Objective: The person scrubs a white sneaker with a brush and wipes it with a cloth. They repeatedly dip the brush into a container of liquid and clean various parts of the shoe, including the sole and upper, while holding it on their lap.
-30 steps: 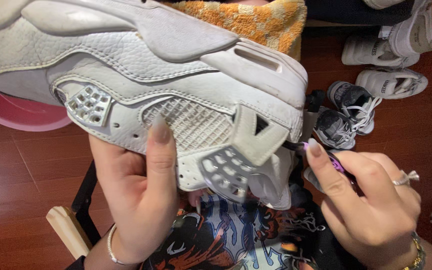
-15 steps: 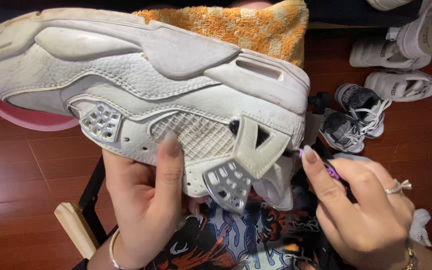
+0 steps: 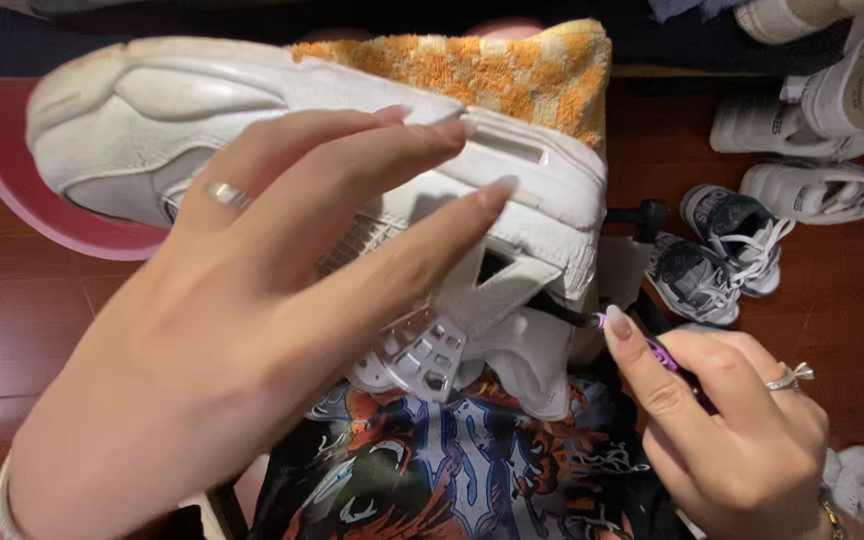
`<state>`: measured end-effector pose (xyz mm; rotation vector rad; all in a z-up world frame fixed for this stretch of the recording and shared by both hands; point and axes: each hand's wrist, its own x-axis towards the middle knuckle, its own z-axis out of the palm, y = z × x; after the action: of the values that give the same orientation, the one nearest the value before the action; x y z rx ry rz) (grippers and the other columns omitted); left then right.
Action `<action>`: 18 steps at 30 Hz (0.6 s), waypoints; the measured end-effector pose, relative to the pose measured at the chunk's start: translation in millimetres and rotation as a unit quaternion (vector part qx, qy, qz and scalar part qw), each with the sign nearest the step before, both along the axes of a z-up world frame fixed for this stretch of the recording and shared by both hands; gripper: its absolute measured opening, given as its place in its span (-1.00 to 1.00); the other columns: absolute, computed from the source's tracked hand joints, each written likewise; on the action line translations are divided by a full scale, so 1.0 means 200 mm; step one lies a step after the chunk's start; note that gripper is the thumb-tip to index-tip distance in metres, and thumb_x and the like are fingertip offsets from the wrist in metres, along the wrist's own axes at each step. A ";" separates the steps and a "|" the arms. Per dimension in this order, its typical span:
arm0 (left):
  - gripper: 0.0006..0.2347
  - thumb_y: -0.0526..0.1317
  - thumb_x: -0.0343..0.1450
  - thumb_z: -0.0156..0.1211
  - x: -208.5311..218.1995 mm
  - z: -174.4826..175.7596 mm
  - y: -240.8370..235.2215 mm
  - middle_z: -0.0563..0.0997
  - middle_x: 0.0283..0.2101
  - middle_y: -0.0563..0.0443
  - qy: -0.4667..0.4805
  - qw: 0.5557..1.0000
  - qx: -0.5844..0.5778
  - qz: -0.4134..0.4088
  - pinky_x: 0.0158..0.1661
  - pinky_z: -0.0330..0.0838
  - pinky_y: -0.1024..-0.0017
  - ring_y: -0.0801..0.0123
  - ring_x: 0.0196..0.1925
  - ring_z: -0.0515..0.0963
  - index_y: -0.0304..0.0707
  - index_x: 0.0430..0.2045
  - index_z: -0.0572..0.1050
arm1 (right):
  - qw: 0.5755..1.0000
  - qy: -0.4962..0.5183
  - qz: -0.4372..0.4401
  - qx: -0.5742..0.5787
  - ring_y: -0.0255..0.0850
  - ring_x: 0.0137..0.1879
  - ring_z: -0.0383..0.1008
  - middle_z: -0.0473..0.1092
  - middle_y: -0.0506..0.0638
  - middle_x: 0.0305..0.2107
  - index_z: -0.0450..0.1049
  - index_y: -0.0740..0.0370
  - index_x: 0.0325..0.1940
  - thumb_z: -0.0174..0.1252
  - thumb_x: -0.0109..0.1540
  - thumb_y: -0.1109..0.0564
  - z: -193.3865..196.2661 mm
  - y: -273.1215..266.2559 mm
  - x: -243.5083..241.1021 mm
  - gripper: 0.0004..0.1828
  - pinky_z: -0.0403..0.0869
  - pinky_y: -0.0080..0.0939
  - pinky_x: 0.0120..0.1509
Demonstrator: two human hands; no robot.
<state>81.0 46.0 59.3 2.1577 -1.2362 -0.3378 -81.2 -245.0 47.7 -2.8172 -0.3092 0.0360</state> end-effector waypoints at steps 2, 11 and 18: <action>-0.71 -0.27 0.27 0.36 0.12 0.00 -0.09 0.57 0.05 -0.11 -0.031 0.997 -0.032 -0.065 0.06 0.41 0.15 0.05 0.12 0.50 -0.23 -0.15 0.54 | 1.000 -0.003 0.002 0.004 -0.04 -0.31 0.50 0.41 0.09 -0.38 0.64 0.29 0.05 0.22 -0.13 0.40 -0.01 -0.01 -0.01 -0.37 0.49 -0.07 -0.26; -0.84 -0.27 0.34 0.37 0.23 -0.07 -0.24 0.57 -0.04 -0.09 0.055 0.984 -0.085 -0.148 0.02 0.42 0.20 0.06 0.04 0.54 -0.30 -0.30 0.55 | 1.000 0.016 0.016 0.005 -0.11 -0.29 0.53 0.45 0.02 -0.33 0.67 0.08 0.00 0.28 -0.05 0.27 -0.08 -0.10 -0.18 -0.49 0.52 -0.11 -0.19; -0.80 -0.31 0.30 0.38 0.19 -0.10 -0.24 0.56 -0.06 -0.28 -0.001 0.987 -0.123 -0.102 0.02 0.44 0.20 -0.02 -0.02 0.54 -0.42 -0.33 0.49 | 0.997 -0.042 0.058 -0.032 -0.10 -0.25 0.55 0.49 0.04 -0.27 0.70 0.04 -0.07 0.32 0.06 0.32 -0.20 -0.31 -0.29 -0.61 0.58 -0.07 -0.10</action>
<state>119.2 -1.6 39.4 1.8290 -1.4236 -0.2522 -139.6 -306.2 8.2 -2.8665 -0.5000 -0.0481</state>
